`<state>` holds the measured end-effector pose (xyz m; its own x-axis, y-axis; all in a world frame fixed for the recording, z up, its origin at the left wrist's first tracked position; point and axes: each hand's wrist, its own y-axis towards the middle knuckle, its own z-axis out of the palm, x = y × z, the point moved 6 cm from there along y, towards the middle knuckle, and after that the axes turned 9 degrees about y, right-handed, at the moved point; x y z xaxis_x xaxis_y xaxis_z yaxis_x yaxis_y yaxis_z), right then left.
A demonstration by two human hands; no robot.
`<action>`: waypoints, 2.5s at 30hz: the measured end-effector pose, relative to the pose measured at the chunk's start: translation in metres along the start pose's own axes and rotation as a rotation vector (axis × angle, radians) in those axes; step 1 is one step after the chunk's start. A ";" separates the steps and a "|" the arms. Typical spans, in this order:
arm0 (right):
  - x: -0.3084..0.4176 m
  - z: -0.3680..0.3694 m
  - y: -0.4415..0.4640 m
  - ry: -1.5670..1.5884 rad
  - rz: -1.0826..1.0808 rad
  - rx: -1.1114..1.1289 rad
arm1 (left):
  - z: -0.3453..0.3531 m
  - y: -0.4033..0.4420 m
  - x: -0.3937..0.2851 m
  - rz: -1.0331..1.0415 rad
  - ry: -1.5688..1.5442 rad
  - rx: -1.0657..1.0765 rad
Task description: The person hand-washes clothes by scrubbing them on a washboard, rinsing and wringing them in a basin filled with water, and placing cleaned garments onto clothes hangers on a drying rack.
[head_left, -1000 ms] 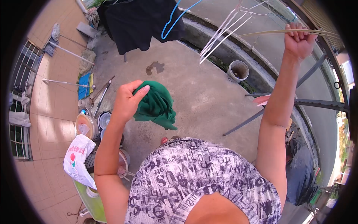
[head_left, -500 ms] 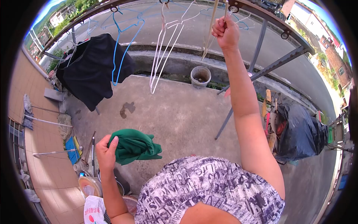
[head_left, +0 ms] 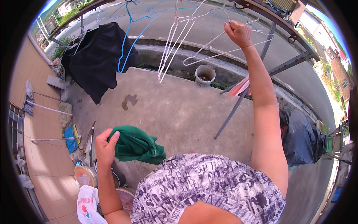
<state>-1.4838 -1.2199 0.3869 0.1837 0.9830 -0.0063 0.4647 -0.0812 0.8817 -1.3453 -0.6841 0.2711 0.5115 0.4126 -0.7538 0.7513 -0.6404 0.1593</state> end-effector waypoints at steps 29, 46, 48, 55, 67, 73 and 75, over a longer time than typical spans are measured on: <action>0.371 0.056 -0.155 0.740 0.244 0.352 | 0.040 0.015 -0.013 0.184 0.412 -0.249; 0.253 -0.030 -0.117 1.061 0.227 0.082 | -0.003 0.002 -0.049 0.360 0.470 -0.085; 0.190 -0.047 -0.160 1.110 0.752 -0.292 | -0.018 -0.001 -0.051 0.296 0.398 -0.088; 0.214 0.074 -0.310 1.337 1.395 0.352 | -0.048 -0.007 -0.068 0.230 0.125 -0.141; 0.310 0.115 -0.238 1.932 1.401 0.518 | -0.063 -0.018 -0.074 0.225 0.097 -0.207; 0.263 0.082 -0.216 1.962 1.454 0.101 | -0.066 -0.029 -0.067 0.275 0.387 -0.203; 0.257 0.082 -0.215 2.108 1.362 0.091 | -0.067 -0.027 -0.062 0.275 0.434 -0.208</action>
<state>-1.4652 -0.9634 0.1567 -0.3717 -0.7466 0.5517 0.8991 -0.4375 0.0138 -1.3692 -0.6489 0.3569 0.7921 0.5054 -0.3422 0.6101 -0.6387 0.4688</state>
